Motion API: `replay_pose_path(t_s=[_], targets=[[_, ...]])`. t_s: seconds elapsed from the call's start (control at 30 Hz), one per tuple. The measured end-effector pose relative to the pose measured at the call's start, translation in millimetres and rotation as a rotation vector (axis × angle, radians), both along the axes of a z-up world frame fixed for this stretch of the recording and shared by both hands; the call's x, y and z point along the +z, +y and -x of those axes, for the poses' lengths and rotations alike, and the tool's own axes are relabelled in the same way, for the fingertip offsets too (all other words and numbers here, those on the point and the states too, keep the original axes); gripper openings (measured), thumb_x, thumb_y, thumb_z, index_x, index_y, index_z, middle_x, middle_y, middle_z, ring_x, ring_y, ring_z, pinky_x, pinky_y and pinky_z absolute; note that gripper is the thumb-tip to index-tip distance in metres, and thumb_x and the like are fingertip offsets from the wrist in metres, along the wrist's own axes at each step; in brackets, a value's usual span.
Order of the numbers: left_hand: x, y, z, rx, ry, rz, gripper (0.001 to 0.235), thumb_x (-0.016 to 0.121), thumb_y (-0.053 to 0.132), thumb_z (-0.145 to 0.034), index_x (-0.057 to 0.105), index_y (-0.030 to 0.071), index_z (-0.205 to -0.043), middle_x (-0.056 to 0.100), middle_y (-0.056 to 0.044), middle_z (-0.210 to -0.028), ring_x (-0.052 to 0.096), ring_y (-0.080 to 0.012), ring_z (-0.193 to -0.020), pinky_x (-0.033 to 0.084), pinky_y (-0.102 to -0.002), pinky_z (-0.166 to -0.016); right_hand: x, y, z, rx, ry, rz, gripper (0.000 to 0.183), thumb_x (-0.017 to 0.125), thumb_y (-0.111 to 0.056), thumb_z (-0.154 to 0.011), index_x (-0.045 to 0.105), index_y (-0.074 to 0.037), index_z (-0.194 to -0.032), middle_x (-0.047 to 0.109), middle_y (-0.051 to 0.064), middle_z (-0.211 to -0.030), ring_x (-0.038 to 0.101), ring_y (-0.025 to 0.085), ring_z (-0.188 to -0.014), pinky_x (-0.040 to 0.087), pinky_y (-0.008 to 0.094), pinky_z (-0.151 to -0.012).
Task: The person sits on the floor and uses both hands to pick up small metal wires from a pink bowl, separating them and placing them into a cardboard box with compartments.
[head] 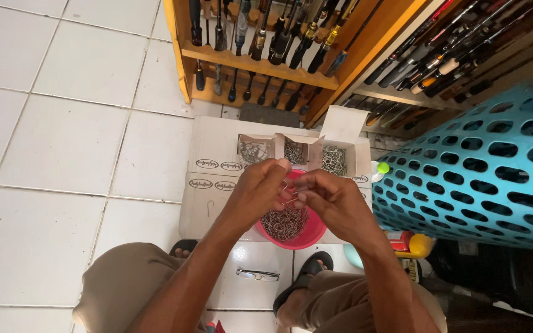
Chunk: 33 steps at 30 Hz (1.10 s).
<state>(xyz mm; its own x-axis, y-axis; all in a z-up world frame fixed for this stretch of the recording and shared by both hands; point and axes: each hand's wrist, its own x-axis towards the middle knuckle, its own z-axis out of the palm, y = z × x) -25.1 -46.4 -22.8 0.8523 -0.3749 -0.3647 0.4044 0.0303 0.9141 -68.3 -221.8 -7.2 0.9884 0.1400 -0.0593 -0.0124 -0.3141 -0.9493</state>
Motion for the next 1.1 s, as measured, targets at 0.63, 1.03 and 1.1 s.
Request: replay_pose_path(t_s=[0.63, 1.03, 1.1], targets=[[2, 0, 3, -0.054, -0.044, -0.084, 0.053, 0.044, 0.040, -0.102, 0.072, -0.004, -0.113, 0.071, -0.024, -0.088, 0.073, -0.0292, -0.077, 0.065, -0.040, -0.063, -24, 11, -15, -0.054, 0.051, -0.084, 0.024, 0.070, 0.008, -0.086, 0.070, 0.006, -0.110, 0.072, 0.016, -0.079, 0.073, 0.017, -0.068, 0.059, 0.029, -0.063], [7, 36, -15, 0.197, -0.327, -0.115, 0.036, 0.041, -0.005, -0.090, 0.065, -0.006, -0.118, 0.070, -0.020, -0.094, 0.058, -0.0130, -0.065, 0.048, -0.026, -0.055, -39, -8, -37, -0.195, -0.082, 0.207, 0.019, 0.066, 0.004, -0.091, 0.076, 0.000, -0.106, 0.075, 0.017, -0.082, 0.073, 0.022, -0.075, 0.059, 0.037, -0.070], [7, 40, -16, 0.231, -0.354, -0.086, 0.036, 0.041, -0.006, -0.088, 0.065, -0.007, -0.115, 0.070, -0.019, -0.092, 0.060, -0.0125, -0.068, 0.047, -0.026, -0.055, -51, -3, -44, -0.214, -0.080, 0.241, 0.019, 0.066, 0.004, -0.089, 0.076, 0.000, -0.104, 0.075, 0.020, -0.086, 0.074, 0.025, -0.078, 0.059, 0.039, -0.072]])
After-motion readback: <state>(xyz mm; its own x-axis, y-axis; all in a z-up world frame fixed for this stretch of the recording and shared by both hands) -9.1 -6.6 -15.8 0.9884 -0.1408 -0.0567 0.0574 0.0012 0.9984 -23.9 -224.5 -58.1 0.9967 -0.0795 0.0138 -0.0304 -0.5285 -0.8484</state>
